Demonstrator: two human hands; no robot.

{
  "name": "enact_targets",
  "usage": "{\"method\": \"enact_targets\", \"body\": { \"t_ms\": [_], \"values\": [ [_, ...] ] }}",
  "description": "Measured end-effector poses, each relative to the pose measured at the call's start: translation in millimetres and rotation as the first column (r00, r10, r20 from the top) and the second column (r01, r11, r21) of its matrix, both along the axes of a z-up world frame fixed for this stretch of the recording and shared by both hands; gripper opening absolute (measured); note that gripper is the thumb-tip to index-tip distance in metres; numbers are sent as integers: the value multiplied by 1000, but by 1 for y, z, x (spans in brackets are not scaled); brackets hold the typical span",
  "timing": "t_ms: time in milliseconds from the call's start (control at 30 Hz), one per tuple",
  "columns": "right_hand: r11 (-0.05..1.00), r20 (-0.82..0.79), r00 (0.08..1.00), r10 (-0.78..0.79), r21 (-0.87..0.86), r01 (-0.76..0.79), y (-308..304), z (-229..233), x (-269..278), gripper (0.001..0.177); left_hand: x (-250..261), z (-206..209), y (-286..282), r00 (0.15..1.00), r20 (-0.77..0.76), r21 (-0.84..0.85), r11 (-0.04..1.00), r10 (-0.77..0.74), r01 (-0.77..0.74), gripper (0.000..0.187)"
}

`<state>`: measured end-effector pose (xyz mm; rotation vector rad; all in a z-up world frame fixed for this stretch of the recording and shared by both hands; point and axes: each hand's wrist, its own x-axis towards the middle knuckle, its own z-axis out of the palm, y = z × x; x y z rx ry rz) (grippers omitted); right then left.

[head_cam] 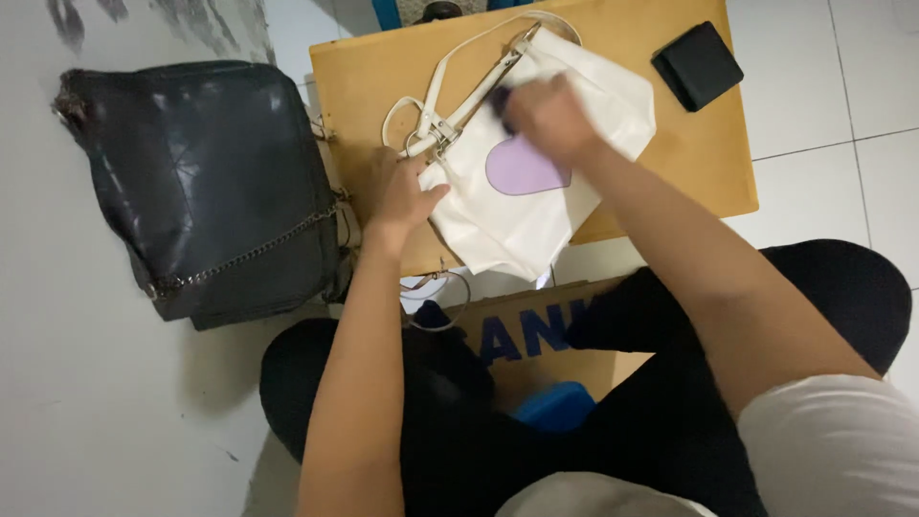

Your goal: The person sits on the floor and wipes a white tote bag with a purple heart using a dark cloth, then wipes a black handbag with a chain strap. The person turns the bags over and wipes multiple sides and surfaces.

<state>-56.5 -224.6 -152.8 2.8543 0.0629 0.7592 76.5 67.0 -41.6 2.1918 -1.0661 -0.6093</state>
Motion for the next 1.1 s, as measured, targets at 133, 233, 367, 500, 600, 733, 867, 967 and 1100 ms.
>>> {"method": "enact_targets", "body": {
  "t_ms": [133, 233, 367, 500, 600, 733, 867, 967, 1100],
  "values": [
    [967, 22, 971, -238, 98, 235, 32, 11, 8, 11, -3, -60, -7, 994, 9, 183, 978, 105, -105, 52],
    [900, -52, 989, -141, 410, 149, 122, 12, 0, 15, -7, -51, -2, 998, 19, 270, 960, 67, -69, 54],
    [898, -48, 965, 259, 380, -222, 133, 21, -15, 13, -5, -73, -6, 999, 34, 320, 947, 20, -30, 46],
    [999, -103, 995, -1, 53, 7, 37, 0, 6, 9, -12, -49, 0, 1000, 24, 244, 970, -15, 9, 51],
    [948, -135, 939, -318, -19, 318, 15, 30, 14, 24, -8, -79, 4, 999, 27, 197, 980, -32, 26, 50],
    [993, -107, 993, 58, 106, -47, 91, -13, -1, 9, -6, -82, -7, 998, 28, 207, 977, -54, 47, 48],
    [884, -73, 897, 436, 219, -412, 77, 16, -20, 31, -24, -90, -5, 996, 88, 307, 951, 5, -32, 58],
    [975, -69, 976, 208, -60, -212, -45, 4, -7, 25, -17, -92, -6, 996, 73, 257, 964, 46, -64, 62],
    [816, -491, 656, -574, -277, 507, -123, 31, -32, 39, -14, -95, -9, 997, -14, 279, 958, 70, -64, 59]
  ]
}}
